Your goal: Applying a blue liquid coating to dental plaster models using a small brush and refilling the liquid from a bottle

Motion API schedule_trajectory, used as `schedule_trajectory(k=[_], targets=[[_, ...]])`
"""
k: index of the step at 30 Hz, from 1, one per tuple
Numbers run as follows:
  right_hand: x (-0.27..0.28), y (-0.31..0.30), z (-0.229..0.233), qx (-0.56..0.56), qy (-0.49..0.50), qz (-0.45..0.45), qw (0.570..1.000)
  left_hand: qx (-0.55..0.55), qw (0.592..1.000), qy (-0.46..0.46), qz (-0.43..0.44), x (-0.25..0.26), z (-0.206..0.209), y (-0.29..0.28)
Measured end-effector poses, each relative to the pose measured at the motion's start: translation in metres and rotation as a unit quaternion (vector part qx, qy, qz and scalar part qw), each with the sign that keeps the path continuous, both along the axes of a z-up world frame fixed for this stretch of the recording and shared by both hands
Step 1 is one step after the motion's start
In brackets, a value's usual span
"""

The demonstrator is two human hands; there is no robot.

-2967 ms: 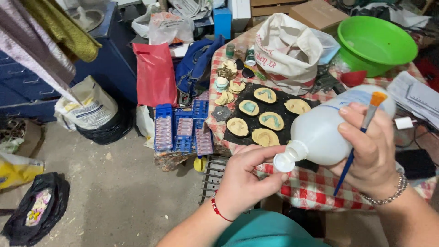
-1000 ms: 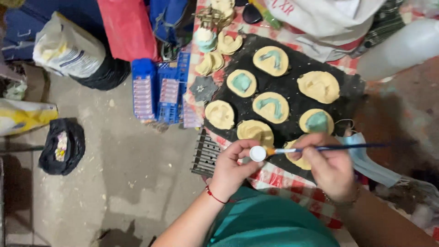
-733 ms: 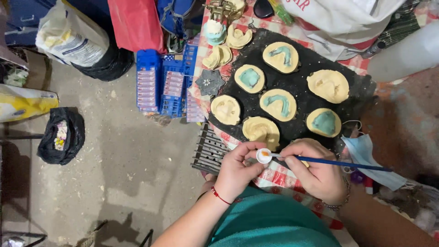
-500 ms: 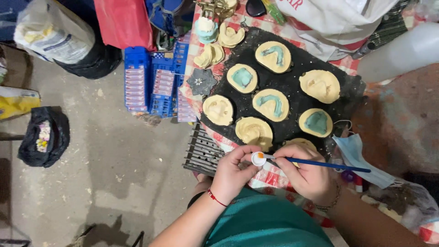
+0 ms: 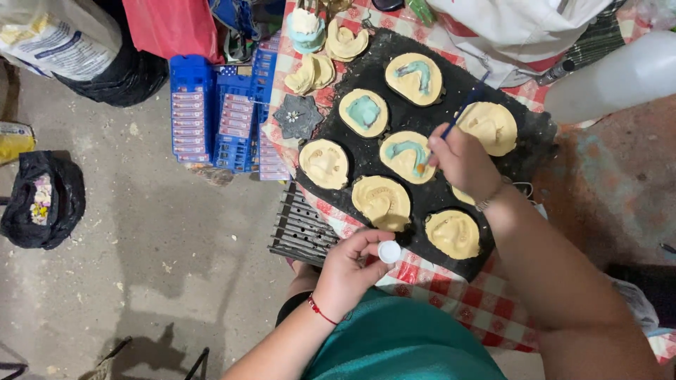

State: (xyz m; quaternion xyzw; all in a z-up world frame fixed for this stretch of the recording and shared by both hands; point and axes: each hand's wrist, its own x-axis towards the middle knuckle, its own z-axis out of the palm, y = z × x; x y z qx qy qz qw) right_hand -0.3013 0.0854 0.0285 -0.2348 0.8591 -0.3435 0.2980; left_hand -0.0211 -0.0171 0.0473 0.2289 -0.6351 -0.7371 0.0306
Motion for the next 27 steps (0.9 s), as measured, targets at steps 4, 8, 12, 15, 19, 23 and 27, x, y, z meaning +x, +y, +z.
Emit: schedule_trajectory(k=[4,8,12,15,19,23,27], targets=[[-0.019,-0.002,-0.014,-0.006,0.088,-0.01,0.996,0.018,0.999,-0.027,-0.008,0.003,-0.005,0.002],[-0.004,-0.004,0.007,-0.01,0.054,0.05,0.997,0.008,1.0,-0.013,-0.005,0.003,-0.008,0.002],[-0.011,-0.004,-0.01,-0.032,0.132,0.055,0.989,0.003,1.0,-0.017,-0.015,-0.001,-0.005,0.003],[-0.002,-0.001,0.006,-0.023,0.117,0.05,0.992,0.035,0.999,-0.024,-0.024,0.0,-0.009,0.007],[-0.003,0.008,-0.01,-0.008,0.11,0.096,0.989,0.032,0.999,-0.025,-0.03,0.001,-0.004,0.006],[0.004,0.009,-0.012,-0.017,0.169,0.111,0.979,0.042,0.999,-0.017,-0.023,0.001,-0.01,0.007],[0.011,0.015,-0.027,-0.024,0.268,0.158,0.95,0.042,0.999,0.0,-0.028,0.004,-0.009,0.006]])
